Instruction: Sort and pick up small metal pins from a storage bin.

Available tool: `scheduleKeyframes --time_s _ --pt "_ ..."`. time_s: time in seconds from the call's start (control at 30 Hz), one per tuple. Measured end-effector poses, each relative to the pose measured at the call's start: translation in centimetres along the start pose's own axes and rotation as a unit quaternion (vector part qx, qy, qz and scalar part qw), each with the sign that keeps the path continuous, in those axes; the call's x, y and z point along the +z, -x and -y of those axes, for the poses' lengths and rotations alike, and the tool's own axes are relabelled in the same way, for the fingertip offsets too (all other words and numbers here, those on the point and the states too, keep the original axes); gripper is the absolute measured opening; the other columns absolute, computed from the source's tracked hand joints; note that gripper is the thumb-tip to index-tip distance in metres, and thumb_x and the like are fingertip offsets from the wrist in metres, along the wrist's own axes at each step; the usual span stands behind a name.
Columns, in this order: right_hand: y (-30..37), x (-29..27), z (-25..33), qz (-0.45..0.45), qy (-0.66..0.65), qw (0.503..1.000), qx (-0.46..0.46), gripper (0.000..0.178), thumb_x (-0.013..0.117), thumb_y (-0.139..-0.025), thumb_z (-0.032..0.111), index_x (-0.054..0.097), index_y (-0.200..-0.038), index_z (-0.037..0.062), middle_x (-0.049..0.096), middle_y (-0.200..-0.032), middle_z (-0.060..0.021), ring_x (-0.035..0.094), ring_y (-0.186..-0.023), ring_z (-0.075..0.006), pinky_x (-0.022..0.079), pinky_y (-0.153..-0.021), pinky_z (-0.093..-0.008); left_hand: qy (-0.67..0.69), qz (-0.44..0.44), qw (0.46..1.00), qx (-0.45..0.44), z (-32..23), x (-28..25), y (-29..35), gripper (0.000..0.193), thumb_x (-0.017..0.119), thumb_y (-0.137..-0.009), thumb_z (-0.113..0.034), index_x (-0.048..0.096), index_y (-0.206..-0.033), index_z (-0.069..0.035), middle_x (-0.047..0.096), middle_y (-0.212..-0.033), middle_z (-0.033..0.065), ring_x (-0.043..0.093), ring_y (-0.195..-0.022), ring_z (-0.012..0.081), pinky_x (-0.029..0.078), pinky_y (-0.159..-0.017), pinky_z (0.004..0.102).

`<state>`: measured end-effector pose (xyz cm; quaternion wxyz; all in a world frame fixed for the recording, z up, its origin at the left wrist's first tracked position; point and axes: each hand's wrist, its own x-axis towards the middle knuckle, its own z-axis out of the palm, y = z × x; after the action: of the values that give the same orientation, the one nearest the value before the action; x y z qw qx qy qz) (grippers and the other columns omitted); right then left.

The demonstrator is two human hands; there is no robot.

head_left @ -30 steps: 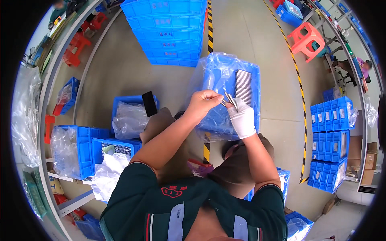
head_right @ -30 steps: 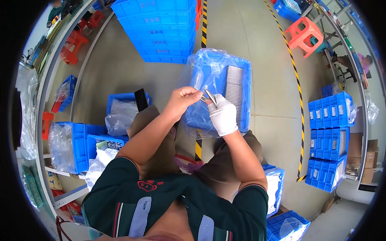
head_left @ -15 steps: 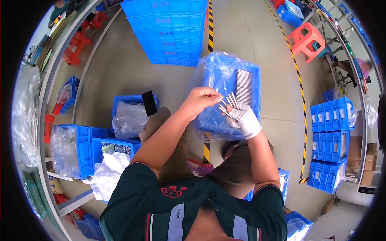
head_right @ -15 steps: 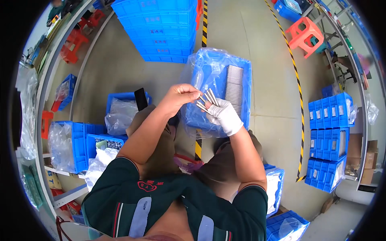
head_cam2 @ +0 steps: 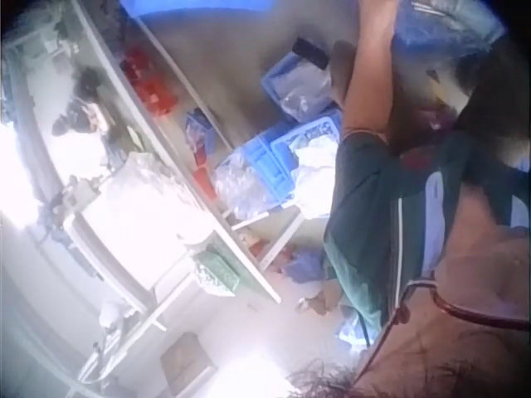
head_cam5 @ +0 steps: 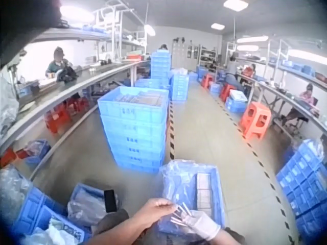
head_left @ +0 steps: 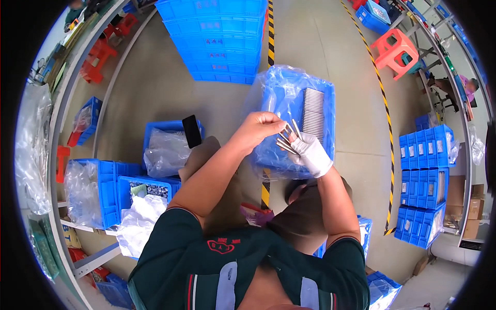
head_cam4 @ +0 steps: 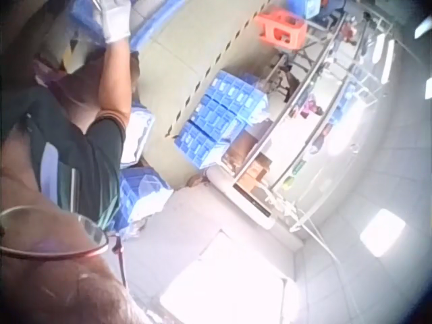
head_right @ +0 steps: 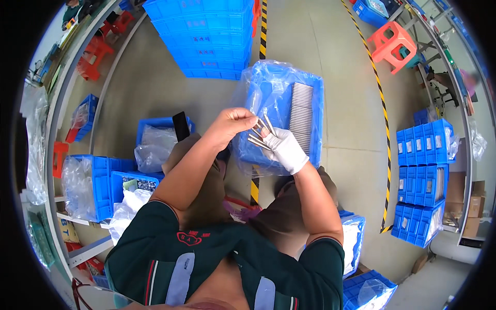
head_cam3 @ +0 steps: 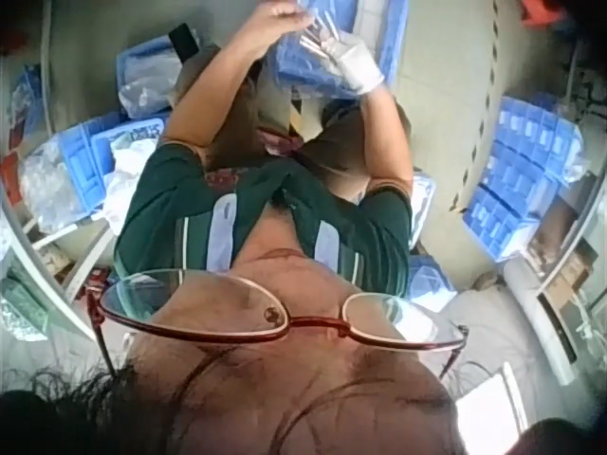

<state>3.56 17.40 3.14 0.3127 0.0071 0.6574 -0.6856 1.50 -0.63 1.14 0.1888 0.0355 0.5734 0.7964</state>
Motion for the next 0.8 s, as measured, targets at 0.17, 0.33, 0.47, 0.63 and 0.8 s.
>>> scheduleKeyframes --time_s 0.17,0.33,0.47,0.63,0.8 --pt "-0.2 0.3 -0.2 -0.047 0.06 0.997 -0.016 0.031 0.053 -0.085 0.032 0.053 -0.07 0.0041 0.044 -0.052 0.0011 0.037 -0.044 -0.0059 0.028 -0.04 -0.0212 -0.085 0.008 0.996 0.035 0.3 -0.5 0.0 0.015 0.061 -0.08 -0.015 0.061 -0.083 0.0 0.059 -0.079 0.0011 0.052 -0.073 0.0066 0.04 -0.068 0.0214" --pt "-0.3 0.7 -0.4 -0.087 0.087 0.991 -0.056 0.031 0.052 -0.086 0.03 0.053 -0.067 0.0043 0.044 -0.051 0.0016 0.037 -0.044 -0.0057 0.028 -0.041 -0.0217 -0.068 0.003 0.996 0.051 0.9 -0.1 -0.1 0.015 0.061 -0.079 -0.014 0.062 -0.083 0.0 0.06 -0.079 0.0015 0.053 -0.074 0.0071 0.041 -0.069 0.0224" --pt "-0.3 0.3 0.1 -0.045 0.064 0.997 -0.016 0.031 0.052 -0.086 0.029 0.05 -0.067 0.0045 0.043 -0.051 0.0016 0.036 -0.044 -0.0058 0.028 -0.04 -0.0215 -0.033 -0.047 0.997 0.043 0.6 -0.5 -0.2 0.016 0.061 -0.079 -0.015 0.062 -0.084 0.0 0.06 -0.078 0.0018 0.053 -0.074 0.0071 0.041 -0.07 0.0226" --pt "-0.2 0.3 -0.1 -0.008 0.048 0.999 -0.005 0.031 0.052 -0.086 0.031 0.05 -0.069 0.0047 0.043 -0.052 0.0017 0.036 -0.044 -0.006 0.027 -0.04 -0.0212 -0.02 -0.019 1.0 -0.007 -0.2 -0.4 0.0 0.017 0.062 -0.078 -0.016 0.062 -0.085 0.0 0.06 -0.08 0.0021 0.053 -0.076 0.007 0.041 -0.071 0.0222" --pt "-0.3 0.3 -0.4 0.01 0.012 1.0 0.018 0.03 0.053 -0.085 0.032 0.05 -0.071 0.0051 0.042 -0.052 0.0017 0.035 -0.043 -0.0062 0.026 -0.04 -0.0214 -0.026 0.011 0.999 0.016 0.1 -0.6 0.1 0.018 0.063 -0.078 -0.016 0.062 -0.086 -0.001 0.06 -0.081 0.002 0.052 -0.075 0.0068 0.04 -0.071 0.0217"
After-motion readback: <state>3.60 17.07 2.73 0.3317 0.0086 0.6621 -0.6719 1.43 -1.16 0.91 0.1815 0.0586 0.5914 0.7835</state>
